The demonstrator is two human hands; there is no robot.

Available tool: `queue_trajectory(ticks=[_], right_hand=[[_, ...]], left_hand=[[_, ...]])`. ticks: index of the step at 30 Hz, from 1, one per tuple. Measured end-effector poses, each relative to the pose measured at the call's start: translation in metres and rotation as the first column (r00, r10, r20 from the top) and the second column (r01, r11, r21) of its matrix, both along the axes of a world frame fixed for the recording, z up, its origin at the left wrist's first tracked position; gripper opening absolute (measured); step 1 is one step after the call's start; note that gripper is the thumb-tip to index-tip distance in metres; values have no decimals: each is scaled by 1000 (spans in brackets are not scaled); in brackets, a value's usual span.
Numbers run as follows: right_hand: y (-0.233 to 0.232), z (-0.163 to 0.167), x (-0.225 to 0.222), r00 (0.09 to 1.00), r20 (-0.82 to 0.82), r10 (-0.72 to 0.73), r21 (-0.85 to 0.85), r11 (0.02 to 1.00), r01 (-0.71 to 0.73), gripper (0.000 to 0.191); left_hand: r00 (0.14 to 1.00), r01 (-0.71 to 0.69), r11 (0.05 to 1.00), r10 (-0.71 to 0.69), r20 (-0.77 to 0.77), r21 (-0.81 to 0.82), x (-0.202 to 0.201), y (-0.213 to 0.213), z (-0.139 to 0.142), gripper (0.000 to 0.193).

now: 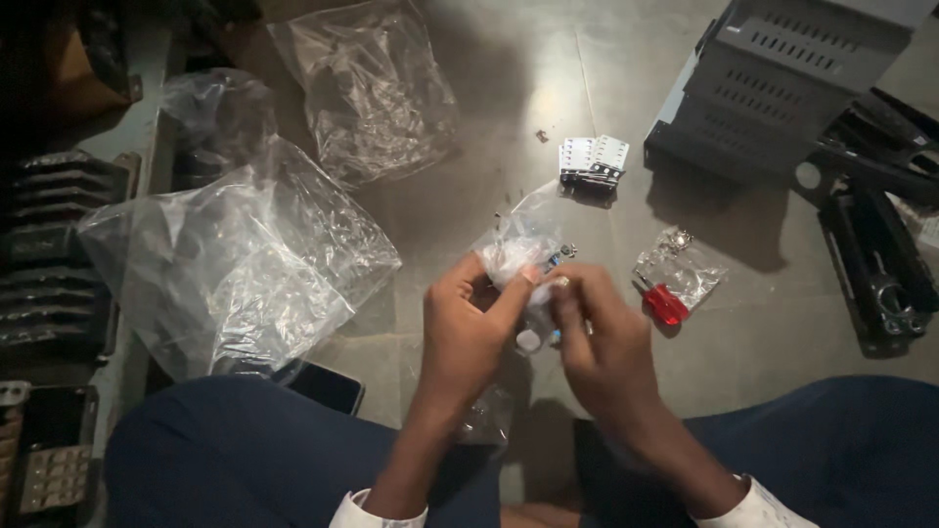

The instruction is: The person sits on the floor and assembles small electrical components by hand. They pick up black plastic parts, metal brackets, and screws, then use a red-handled screwdriver to fasten the pieces together. The person repeatedly handles the components, aligns them, and secures them with screws.

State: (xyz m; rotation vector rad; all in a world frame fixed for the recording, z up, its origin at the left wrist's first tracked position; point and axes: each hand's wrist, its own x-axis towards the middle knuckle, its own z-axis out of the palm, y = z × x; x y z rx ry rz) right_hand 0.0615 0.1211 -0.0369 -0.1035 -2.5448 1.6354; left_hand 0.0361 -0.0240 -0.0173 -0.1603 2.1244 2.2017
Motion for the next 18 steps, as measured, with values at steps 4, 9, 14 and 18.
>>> queue_trajectory(ticks=[4, 9, 14, 18], right_hand=[[5, -17, -13, 986, 166, -19, -401, 912, 85, 22], [14, -28, -20, 985, 169, -18, -502, 859, 102, 19], [6, -24, -15, 998, 58, 5, -475, 880, 24, 21], [-1, -17, -9, 999, 47, 14, -232, 973, -3, 19]], left_hand=[[990, 25, 999, -30, -135, -39, 3, 10, -6, 20], [943, -45, 924, -86, -321, -381, 7, 14, -8, 16], [959, -174, 868, 42, -279, -465, 7, 14, -7, 17], [951, -180, 891, 49, -305, -417, 5, 13, -7, 16]])
